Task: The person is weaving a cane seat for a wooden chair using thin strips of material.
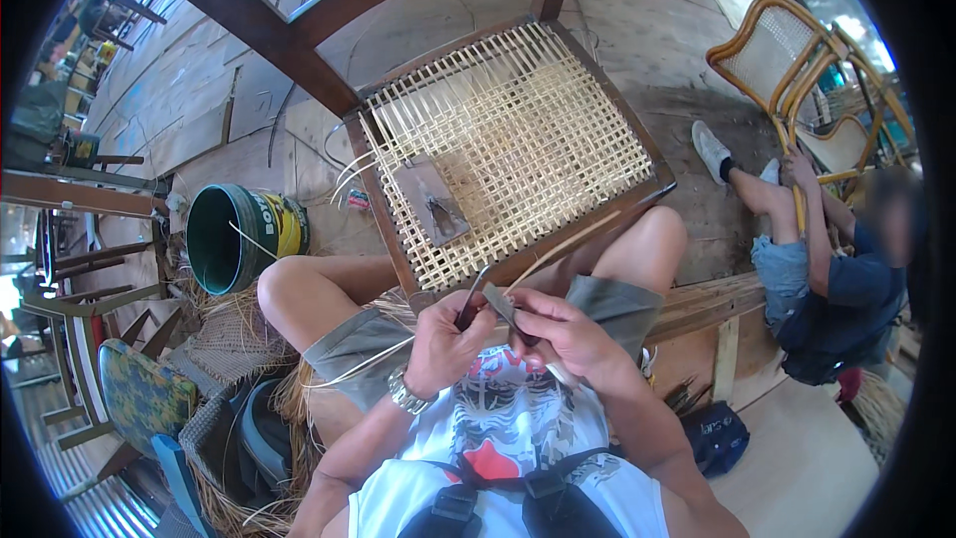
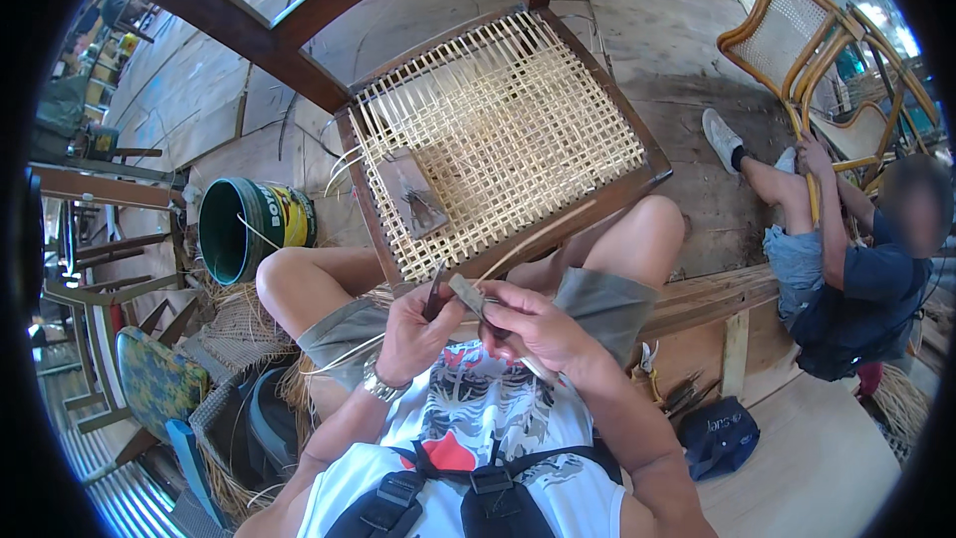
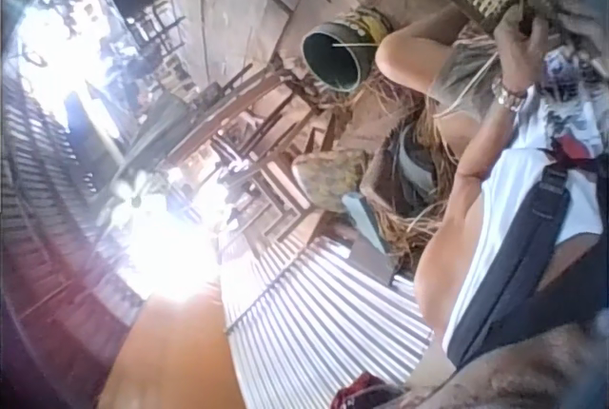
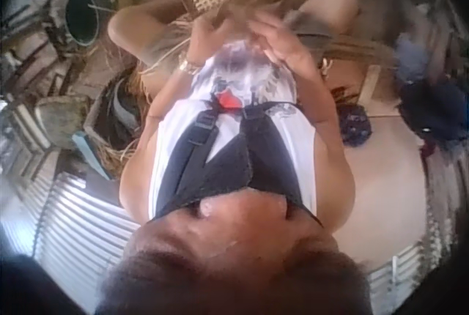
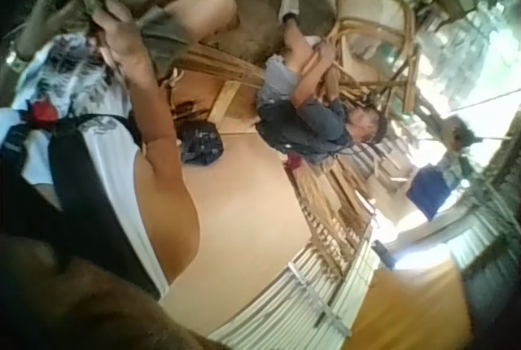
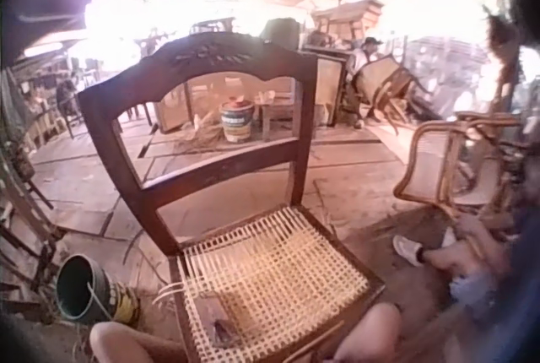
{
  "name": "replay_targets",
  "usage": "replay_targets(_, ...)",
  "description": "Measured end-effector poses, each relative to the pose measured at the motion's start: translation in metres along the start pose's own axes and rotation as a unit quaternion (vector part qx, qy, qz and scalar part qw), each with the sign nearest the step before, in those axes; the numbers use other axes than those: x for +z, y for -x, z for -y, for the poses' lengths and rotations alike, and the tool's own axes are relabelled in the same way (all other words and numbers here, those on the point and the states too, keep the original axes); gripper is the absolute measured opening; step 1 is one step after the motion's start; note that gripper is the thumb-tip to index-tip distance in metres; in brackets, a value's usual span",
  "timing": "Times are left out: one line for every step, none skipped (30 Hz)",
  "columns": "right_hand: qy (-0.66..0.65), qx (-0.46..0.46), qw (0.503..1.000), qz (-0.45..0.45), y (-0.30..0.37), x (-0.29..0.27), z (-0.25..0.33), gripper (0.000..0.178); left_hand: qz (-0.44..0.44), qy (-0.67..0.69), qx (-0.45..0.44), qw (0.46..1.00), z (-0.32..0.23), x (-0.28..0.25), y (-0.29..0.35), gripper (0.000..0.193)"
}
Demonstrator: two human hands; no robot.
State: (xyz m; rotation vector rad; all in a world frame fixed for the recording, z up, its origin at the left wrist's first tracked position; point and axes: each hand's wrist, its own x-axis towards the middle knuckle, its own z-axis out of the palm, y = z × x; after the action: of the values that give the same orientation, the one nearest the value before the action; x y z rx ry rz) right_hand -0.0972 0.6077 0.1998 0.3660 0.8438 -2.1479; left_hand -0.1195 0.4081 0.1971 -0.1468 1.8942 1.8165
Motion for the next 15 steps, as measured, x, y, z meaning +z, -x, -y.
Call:
replay_targets(0.002, -0.002, 1.000, -0.013, -0.005, 0.000, -0.002, 0.038, -0.005, -0.025, 0.006, 1.000, 0.001, 0.001, -0.001, 0.014)
replay_targets(0.010, -0.019, 0.999, -0.031, -0.008, -0.002, -0.002, 0.036, -0.014, -0.069, 0.006, 0.997, 0.002, 0.002, -0.002, 0.013)
replay_targets(0.019, -0.033, 0.998, -0.049, -0.009, -0.004, -0.003, 0.033, -0.013, -0.050, 0.011, 0.999, 0.003, 0.003, -0.002, 0.013)
replay_targets(0.018, -0.032, 0.998, -0.048, -0.010, -0.007, -0.004, 0.033, -0.015, -0.060, 0.016, 0.998, 0.005, 0.003, -0.004, 0.013)
replay_targets(0.004, -0.035, 0.997, -0.062, -0.009, -0.009, -0.005, 0.031, -0.020, -0.090, 0.012, 0.996, 0.006, 0.004, -0.005, 0.013)
replay_targets(-0.010, -0.030, 0.997, -0.067, -0.008, -0.011, -0.007, 0.029, -0.018, -0.069, 0.022, 0.997, 0.007, 0.005, -0.006, 0.013)
replay_targets(-0.009, -0.035, 0.996, -0.078, -0.006, -0.012, -0.008, 0.029, -0.019, -0.078, 0.046, 0.996, 0.007, 0.006, -0.007, 0.013)
replay_targets(-0.025, -0.031, 0.996, -0.076, -0.005, -0.012, -0.009, 0.028, -0.022, -0.088, 0.069, 0.993, 0.007, 0.007, -0.009, 0.014)
replay_targets(-0.044, -0.024, 0.995, -0.082, -0.005, -0.011, -0.010, 0.028, -0.023, -0.090, 0.067, 0.993, 0.006, 0.008, -0.010, 0.014)
replay_targets(-0.043, -0.025, 0.996, -0.072, -0.004, -0.010, -0.009, 0.028, -0.018, -0.100, 0.064, 0.993, 0.004, 0.008, -0.011, 0.013)
replay_targets(-0.048, -0.035, 0.995, -0.076, -0.004, -0.008, -0.009, 0.028, -0.020, -0.134, 0.051, 0.989, 0.003, 0.008, -0.013, 0.012)
replay_targets(-0.056, -0.040, 0.995, -0.070, -0.004, -0.006, -0.007, 0.029, -0.015, -0.112, 0.060, 0.992, 0.001, 0.007, -0.014, 0.012)
replay_targets(-0.053, -0.046, 0.994, -0.080, -0.004, -0.006, -0.005, 0.029, -0.010, -0.113, 0.069, 0.991, 0.000, 0.007, -0.015, 0.011)
replay_targets(-0.047, -0.051, 0.994, -0.086, -0.005, -0.006, -0.002, 0.029, -0.005, -0.114, 0.079, 0.990, 0.000, 0.006, -0.015, 0.010)
replay_targets(-0.038, -0.039, 0.995, -0.083, -0.004, -0.007, 0.000, 0.029, -0.004, -0.114, 0.079, 0.990, 0.000, 0.005, -0.015, 0.010)
